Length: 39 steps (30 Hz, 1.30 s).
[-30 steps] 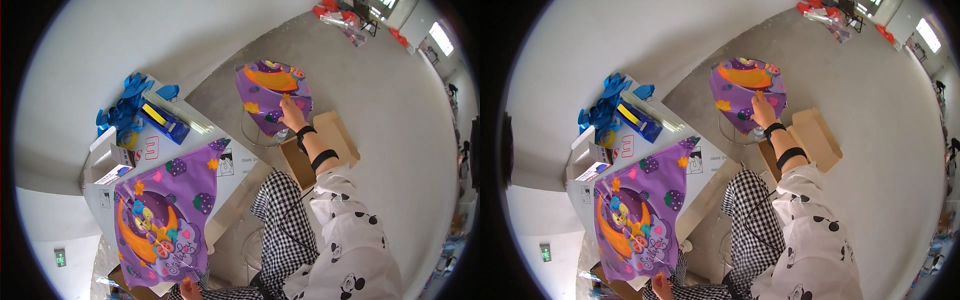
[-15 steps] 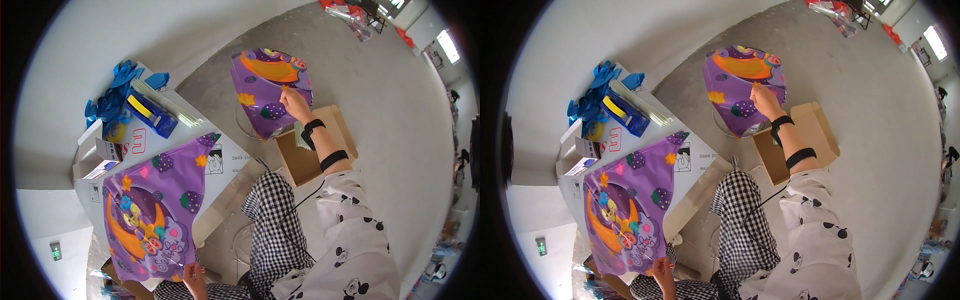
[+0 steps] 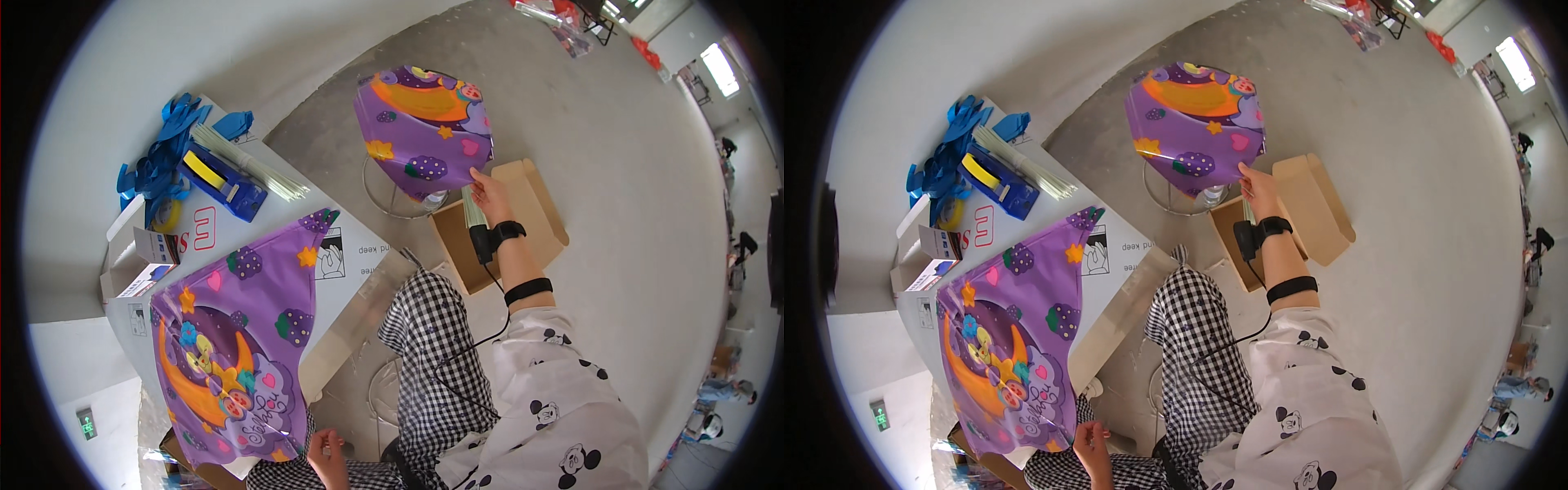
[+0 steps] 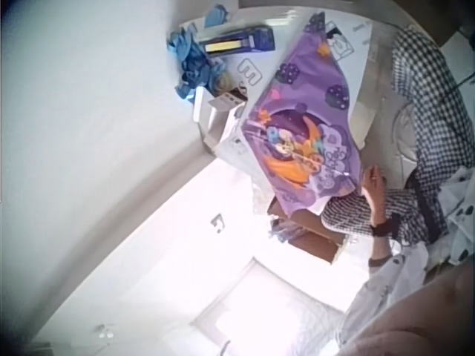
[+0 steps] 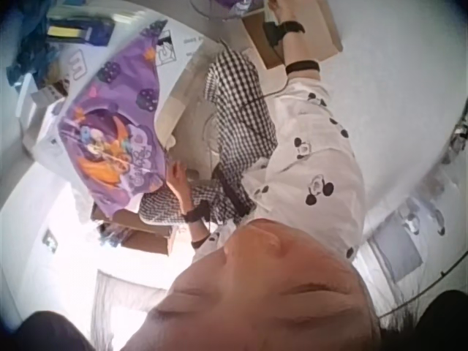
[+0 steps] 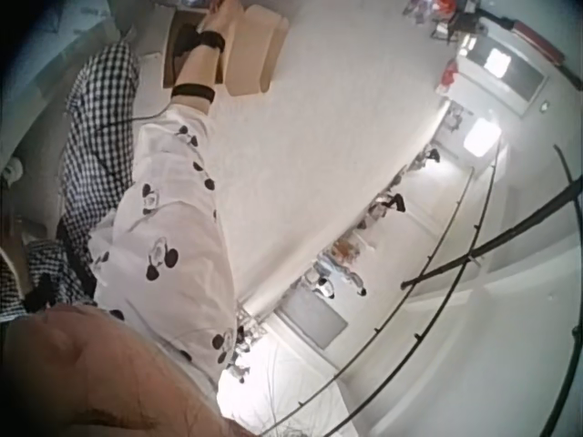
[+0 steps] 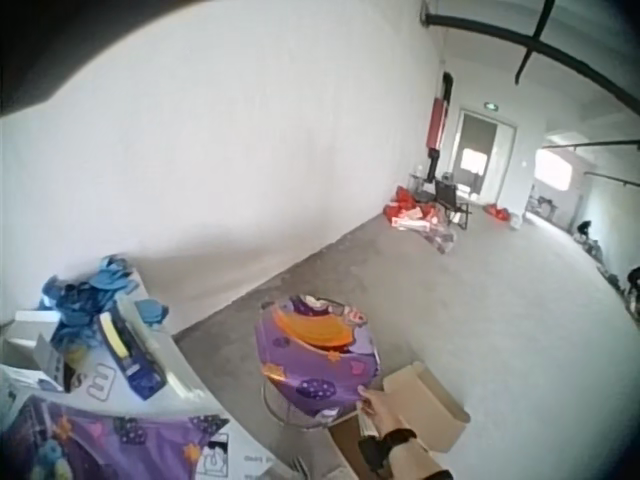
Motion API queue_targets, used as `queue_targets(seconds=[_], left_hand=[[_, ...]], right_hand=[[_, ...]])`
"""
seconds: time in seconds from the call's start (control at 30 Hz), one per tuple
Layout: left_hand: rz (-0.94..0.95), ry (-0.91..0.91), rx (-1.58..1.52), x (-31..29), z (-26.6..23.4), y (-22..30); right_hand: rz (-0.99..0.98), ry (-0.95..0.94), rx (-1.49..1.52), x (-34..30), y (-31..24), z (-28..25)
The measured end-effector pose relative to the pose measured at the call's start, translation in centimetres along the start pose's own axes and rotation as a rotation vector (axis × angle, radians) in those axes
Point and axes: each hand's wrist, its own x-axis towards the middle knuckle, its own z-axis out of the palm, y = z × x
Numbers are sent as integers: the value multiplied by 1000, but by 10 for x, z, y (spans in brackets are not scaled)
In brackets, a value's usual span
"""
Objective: Assembling and folding purple character-themed kites for packaging.
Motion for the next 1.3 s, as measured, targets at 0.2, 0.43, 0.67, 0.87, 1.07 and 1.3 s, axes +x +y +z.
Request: queue_targets(seconds=[0.2, 0.43, 0.67, 0.87, 1.07, 1.3], left_hand=[[-56, 12, -21, -1, 10, 6], [-12, 4, 48, -7, 9, 9], [43, 5, 47, -8, 6, 22], [52, -17, 1, -11, 12, 22], [47, 11, 12, -22, 1, 25], [133, 67, -77, -27, 1, 15]], right_hand=[[-62, 34, -153, 15, -11, -14], [-352, 141, -233, 9, -27, -2], [-351, -6, 228, 12, -74, 10], [-210, -316, 291, 32, -127, -12], [-222, -389, 381, -29, -169, 35], [-562, -521, 394, -111, -216, 49]])
